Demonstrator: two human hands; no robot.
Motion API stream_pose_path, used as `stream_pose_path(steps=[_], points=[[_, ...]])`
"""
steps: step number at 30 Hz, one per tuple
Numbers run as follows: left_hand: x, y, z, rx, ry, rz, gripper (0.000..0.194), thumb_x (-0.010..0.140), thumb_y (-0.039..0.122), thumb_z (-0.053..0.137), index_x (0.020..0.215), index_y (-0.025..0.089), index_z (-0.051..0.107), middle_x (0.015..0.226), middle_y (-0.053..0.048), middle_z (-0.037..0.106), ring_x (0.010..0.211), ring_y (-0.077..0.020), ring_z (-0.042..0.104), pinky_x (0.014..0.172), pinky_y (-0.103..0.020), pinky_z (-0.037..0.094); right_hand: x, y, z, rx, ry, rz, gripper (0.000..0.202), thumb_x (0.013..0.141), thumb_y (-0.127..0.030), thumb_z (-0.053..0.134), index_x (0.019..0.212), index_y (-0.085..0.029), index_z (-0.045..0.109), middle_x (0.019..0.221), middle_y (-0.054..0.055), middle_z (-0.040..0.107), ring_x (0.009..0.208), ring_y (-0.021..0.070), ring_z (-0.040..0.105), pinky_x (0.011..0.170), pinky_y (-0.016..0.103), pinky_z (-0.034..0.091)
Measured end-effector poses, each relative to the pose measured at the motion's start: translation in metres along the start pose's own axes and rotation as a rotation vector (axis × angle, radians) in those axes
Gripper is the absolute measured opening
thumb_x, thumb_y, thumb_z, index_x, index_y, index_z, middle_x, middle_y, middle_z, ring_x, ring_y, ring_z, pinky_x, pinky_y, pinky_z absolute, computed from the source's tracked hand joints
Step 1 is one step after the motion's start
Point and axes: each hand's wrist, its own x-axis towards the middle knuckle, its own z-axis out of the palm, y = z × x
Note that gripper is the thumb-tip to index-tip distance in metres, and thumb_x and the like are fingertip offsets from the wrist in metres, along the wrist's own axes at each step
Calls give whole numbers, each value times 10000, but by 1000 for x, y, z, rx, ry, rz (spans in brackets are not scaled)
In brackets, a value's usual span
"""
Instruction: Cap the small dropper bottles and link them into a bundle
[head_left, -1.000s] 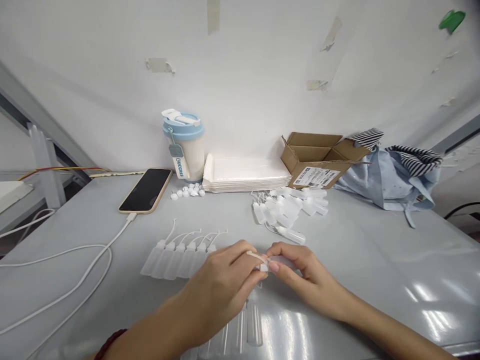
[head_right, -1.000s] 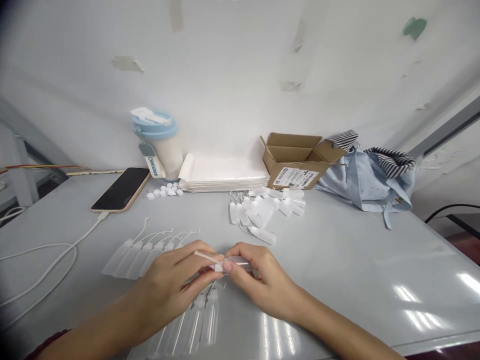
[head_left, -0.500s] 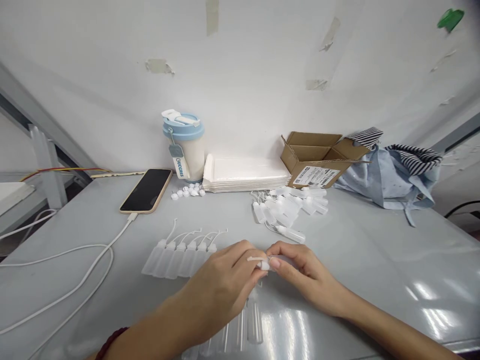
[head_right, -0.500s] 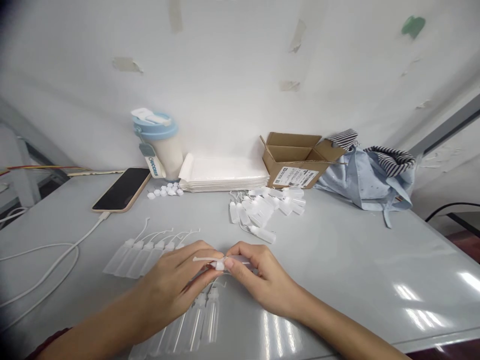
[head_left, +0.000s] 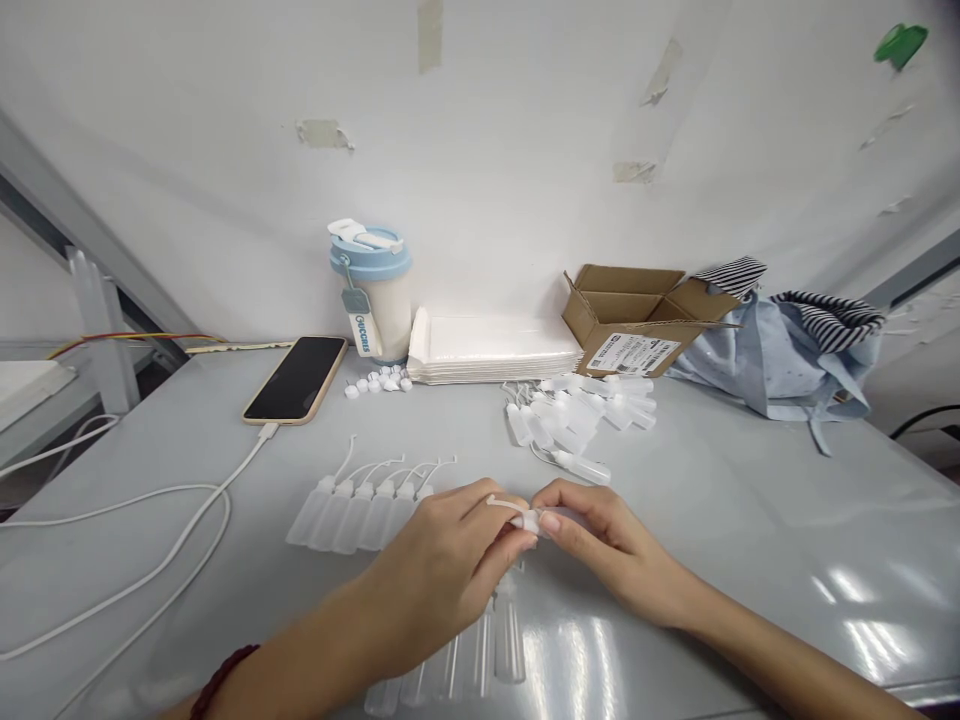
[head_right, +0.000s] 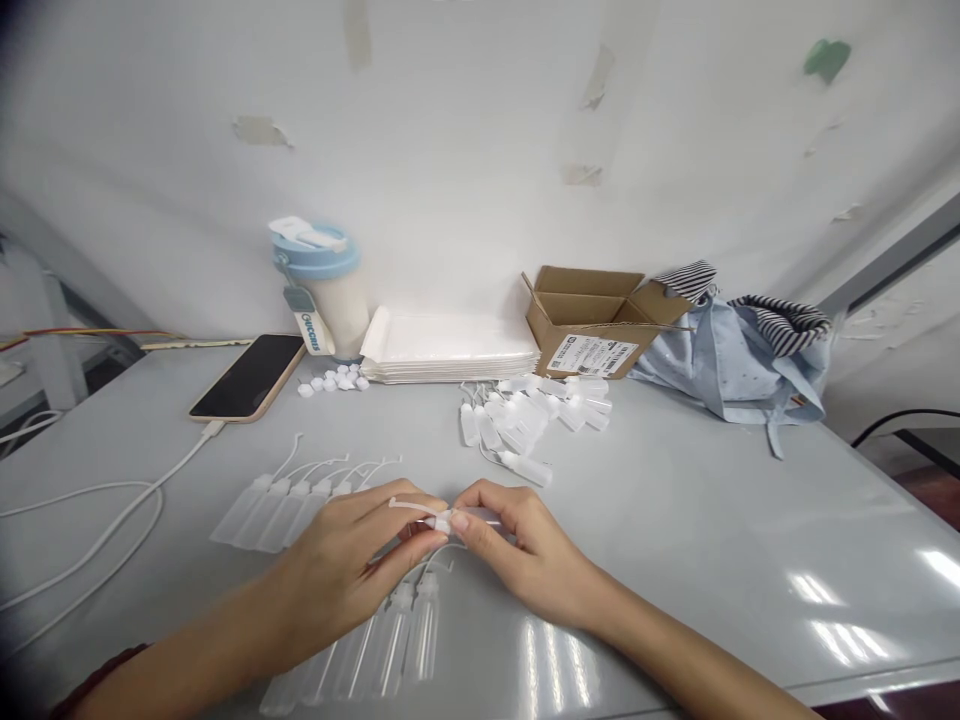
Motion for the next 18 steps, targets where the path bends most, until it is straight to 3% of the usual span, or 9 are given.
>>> stream_pose_path(steps=[6, 13, 18], points=[[6, -4, -2, 40, -20, -8, 115, 884, 127, 484, 884, 133, 598, 770, -32, 599, 649, -129, 543, 606, -243, 434, 4, 7, 0, -3, -4, 16, 358, 913, -460, 421, 819, -167, 604, 734, 16, 594, 702, 148, 536, 680, 270, 421], [33, 3, -26, 214, -291, 9, 154, 851, 156, 524, 698, 142, 542, 651, 15, 545, 583, -114, 496, 522, -230, 361, 5, 5, -4, -8, 30, -3, 362, 906, -467, 423, 791, -173, 599, 708, 11, 565, 670, 143, 496, 639, 258, 394], [36, 6, -27, 184, -282, -28, 138, 839, 182, 523, 705, 154, 532, 648, 22, 556, 582, -111, 513, 513, -219, 363, 4, 4, -4, 15, 18, -8, 361, 901, -470, 425, 753, -173, 565, 658, -12, 483, 617, 122, 413, 601, 254, 334]])
